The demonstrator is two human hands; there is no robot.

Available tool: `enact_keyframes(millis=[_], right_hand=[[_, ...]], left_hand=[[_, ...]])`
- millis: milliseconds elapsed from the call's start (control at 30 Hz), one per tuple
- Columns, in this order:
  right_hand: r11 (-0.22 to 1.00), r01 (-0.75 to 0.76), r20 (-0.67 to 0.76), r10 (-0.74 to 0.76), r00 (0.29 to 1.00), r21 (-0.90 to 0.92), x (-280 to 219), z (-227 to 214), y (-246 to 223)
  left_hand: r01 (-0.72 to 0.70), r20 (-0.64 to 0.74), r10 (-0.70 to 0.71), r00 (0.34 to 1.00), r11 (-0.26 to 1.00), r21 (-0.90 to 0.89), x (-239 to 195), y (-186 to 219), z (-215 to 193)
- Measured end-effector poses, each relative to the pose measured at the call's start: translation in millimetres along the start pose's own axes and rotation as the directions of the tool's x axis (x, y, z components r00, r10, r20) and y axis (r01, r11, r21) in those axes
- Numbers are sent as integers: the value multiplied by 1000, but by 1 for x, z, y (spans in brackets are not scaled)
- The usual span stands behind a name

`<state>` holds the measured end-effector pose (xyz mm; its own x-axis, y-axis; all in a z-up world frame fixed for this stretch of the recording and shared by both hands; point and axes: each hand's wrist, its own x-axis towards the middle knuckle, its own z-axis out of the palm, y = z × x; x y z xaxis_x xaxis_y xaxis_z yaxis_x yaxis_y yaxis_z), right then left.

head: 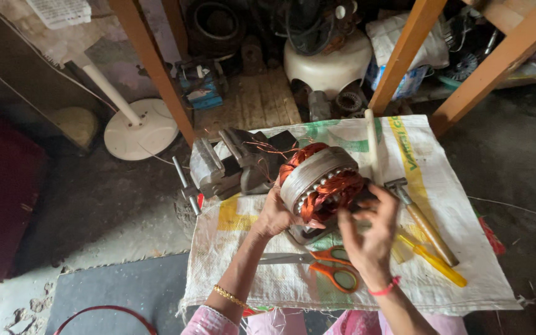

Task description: The person winds copper wire by hand into the slots of a motor stator held in a bench vise. They repeatedly insert and adjust the wire with both hands, occasionally rotating the stator to access different slots.

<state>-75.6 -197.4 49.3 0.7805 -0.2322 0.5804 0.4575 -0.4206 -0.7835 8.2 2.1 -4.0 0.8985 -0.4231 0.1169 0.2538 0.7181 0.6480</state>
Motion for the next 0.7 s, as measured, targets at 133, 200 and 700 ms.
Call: enact_keyframes(millis=[133, 200, 700], right_hand=[[993, 115, 117, -111, 987, -26, 19, 10, 5], [998, -57, 173, 54, 983, 12, 29, 14, 13], [424, -719, 512, 508, 692, 551, 39, 29, 69]], left_hand=[[-176, 72, 161, 984, 934, 312, -3, 2, 5], [71, -80, -82, 993, 989, -130, -3, 4, 8], [-222, 104, 202, 974, 745, 628, -7, -5, 0]])
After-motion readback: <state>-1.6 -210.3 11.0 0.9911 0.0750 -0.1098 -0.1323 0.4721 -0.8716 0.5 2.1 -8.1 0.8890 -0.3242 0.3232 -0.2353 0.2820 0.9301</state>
